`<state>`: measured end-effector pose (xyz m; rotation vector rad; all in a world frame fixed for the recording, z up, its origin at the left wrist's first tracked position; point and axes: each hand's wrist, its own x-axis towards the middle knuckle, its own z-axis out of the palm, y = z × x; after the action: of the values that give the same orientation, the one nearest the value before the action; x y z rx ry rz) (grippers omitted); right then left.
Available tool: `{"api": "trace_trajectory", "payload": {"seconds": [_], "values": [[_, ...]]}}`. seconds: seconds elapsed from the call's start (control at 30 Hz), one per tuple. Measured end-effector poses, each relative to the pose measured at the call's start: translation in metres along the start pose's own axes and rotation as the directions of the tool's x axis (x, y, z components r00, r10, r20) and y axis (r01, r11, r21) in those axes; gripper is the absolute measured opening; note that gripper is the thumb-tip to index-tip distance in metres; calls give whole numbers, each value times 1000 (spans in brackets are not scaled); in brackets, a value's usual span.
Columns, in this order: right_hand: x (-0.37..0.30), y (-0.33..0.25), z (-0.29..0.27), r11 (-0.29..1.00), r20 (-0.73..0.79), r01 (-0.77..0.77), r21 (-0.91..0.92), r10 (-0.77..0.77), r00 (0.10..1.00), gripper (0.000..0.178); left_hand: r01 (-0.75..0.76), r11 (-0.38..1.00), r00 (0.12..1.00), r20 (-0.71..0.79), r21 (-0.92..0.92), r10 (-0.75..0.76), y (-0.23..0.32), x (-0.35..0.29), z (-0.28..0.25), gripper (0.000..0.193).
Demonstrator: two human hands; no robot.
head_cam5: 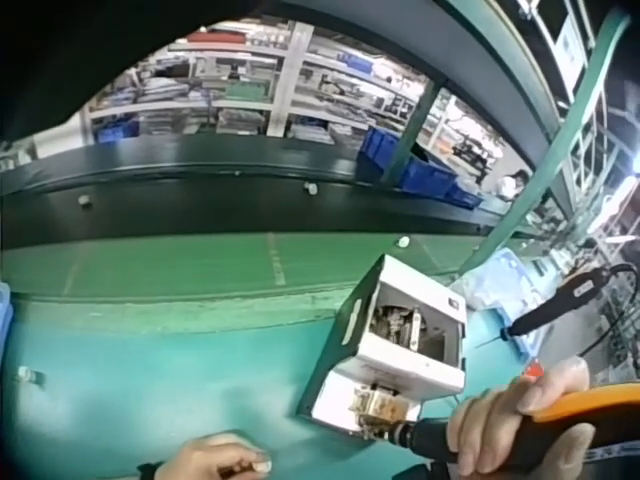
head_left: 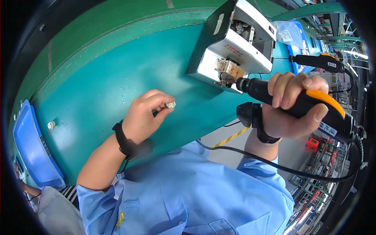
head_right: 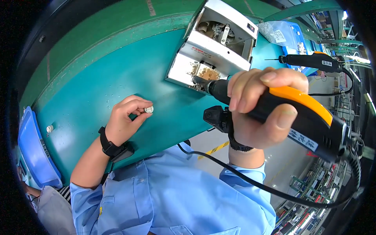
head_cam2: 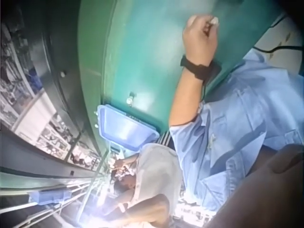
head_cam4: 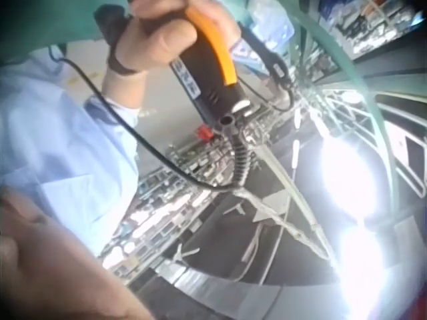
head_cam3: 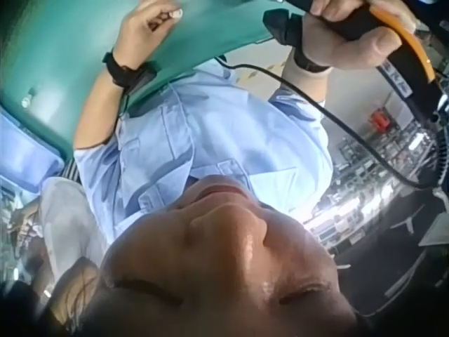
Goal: The person picks up a small white component, positions it against a stationary machine, and uses a handheld power tool to work on it. After completing the task, they place the component on the table and repeat the process.
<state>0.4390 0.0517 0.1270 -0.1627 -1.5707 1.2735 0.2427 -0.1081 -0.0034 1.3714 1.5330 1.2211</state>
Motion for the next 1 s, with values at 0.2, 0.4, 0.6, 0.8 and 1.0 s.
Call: {"api": "trace_trajectory", "payload": {"seconds": [0.2, 0.4, 0.6, 0.8, 1.0], "values": [[12, 5, -2, 996, 168, -79, 41, 71, 983, 41, 27, 1000, 1000, -1, -1, -27, 3, 0, 0, 18], [34, 13, -1, 951, 68, -263, 165, 255, 964, 39, 24, 1000, 1000, 9, 20, -25, 0, -5, -3, 18], [-1, 13, 38, 913, -43, -281, 297, 307, 951, 40, 27, 999, 1000, -14, -20, -27, -1, -1, 1, 20], [-21, 23, 82, 942, 140, -277, 187, 254, 957, 49, 31, 997, 999, -4, -76, -32, -4, -3, -2, 21], [-21, 25, 93, 898, 118, -412, 154, 397, 910, 46, 48, 998, 998, 29, -47, -47, -4, -4, -5, 21]]}}
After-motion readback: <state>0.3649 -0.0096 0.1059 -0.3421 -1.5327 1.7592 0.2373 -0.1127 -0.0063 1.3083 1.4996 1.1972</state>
